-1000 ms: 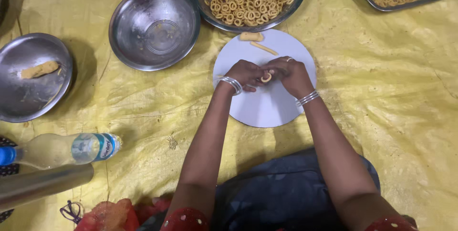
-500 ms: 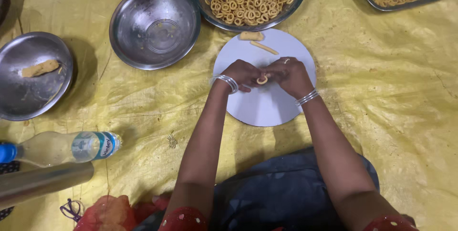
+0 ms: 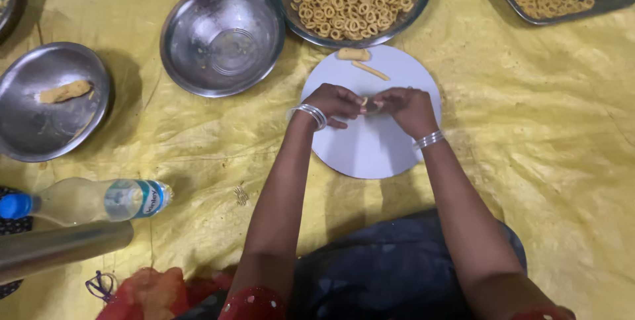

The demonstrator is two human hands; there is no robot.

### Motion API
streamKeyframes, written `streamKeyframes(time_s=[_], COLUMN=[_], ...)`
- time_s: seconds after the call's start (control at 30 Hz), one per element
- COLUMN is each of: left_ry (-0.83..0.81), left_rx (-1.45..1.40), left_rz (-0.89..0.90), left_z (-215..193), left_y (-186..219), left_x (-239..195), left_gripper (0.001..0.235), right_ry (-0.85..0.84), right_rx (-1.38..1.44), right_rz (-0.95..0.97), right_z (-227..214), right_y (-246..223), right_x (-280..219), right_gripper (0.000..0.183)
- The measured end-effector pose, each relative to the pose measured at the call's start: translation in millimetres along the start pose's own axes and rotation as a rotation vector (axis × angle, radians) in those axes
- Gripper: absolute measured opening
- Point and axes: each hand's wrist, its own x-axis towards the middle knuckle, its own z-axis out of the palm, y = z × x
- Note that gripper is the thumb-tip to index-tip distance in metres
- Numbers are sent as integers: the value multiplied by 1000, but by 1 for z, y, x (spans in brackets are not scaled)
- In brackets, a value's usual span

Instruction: The person rolls small pieces of dough into thin ropes on a white board and then joins the ends to form ring shapes. The formed rings are placed into a nearby metal bowl. The process is repeated with multiple pieces of dough.

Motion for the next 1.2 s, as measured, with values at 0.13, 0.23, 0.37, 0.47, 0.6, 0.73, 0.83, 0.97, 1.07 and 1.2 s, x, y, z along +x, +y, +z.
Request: streamKeyframes(time_s=[0.13, 0.23, 0.37, 0.47, 0.6, 0.73, 0.83, 0.97, 1.07, 1.2], left_ry=[164, 393, 752, 855, 962, 962, 751, 33, 29, 161], left_rx=[91, 371, 644, 651, 719, 577, 533, -102, -527, -1030], left_rz=[173, 182, 459, 538, 563, 730, 293, 24, -84, 105], left_z=[-12, -34, -60, -76, -84, -66, -30, 26, 56, 79], left_y=[10, 34, 52, 54, 55, 49, 22, -44, -79, -100], left_x=[26, 66, 124, 164, 195, 172, 117, 45, 44, 69], left_gripper=[22, 26, 13, 17, 24, 19, 23, 20, 24, 23], right_ry=[-50, -44, -41, -10, -41, -12, 18, 23, 28, 13], right_rx=[-61, -9, 26, 30, 31, 162, 239, 346, 475, 561], right_rz=[99, 121, 158, 127, 225, 225, 262, 215, 166, 220], right_z=[4, 5, 6, 5, 4, 5, 7, 8, 8, 4], right_y=[-4, -5, -5, -4, -2, 0, 1, 6, 9, 9], right_x=[-2, 1, 2, 3, 6, 6, 6, 3, 1, -4], right_gripper=[13, 13, 15, 14, 16, 17, 21, 21, 19, 20])
